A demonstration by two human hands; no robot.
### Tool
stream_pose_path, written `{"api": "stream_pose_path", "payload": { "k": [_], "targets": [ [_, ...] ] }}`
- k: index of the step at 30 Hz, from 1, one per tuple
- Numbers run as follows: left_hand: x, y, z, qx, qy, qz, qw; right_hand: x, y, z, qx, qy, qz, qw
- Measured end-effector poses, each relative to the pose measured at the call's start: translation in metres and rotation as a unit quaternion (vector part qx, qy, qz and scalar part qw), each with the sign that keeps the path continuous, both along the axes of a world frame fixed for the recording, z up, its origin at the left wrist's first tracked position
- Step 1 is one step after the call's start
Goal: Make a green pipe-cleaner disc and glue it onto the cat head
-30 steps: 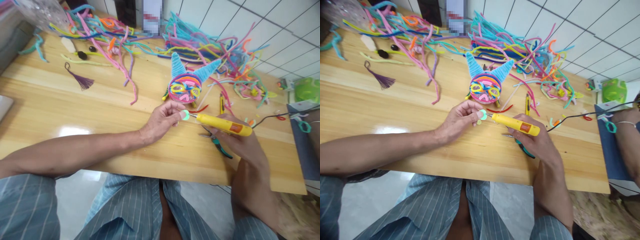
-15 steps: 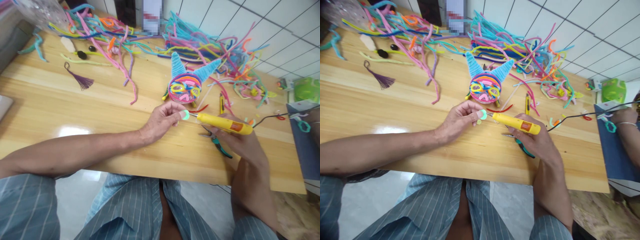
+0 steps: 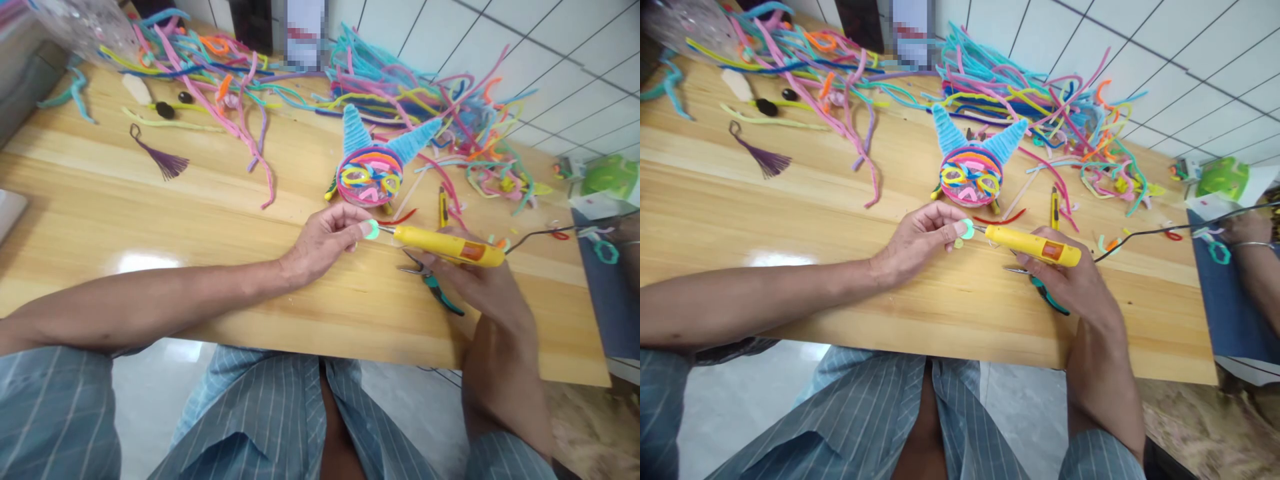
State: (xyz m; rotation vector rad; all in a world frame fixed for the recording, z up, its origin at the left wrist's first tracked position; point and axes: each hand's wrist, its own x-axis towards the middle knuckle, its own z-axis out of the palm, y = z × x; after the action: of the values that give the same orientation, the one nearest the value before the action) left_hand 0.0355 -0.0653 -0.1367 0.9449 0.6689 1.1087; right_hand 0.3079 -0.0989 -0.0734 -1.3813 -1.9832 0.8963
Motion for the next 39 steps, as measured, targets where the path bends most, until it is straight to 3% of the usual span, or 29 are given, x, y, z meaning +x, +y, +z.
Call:
{"api": "stream_pose_path", "payload": {
  "k": [19,39],
  "targets": [
    [0.0,0.001,0.003,-0.013,-0.003,-0.006,1.0,-0.002,-0.001,0.0,-0.038,0.024,-0.042,0.998],
    [0.0,0.001,0.002,-0.018,0.005,-0.008,1.0,-0.007,-0.001,0.003,-0.028,0.009,-0.043,0.999]
  ]
}}
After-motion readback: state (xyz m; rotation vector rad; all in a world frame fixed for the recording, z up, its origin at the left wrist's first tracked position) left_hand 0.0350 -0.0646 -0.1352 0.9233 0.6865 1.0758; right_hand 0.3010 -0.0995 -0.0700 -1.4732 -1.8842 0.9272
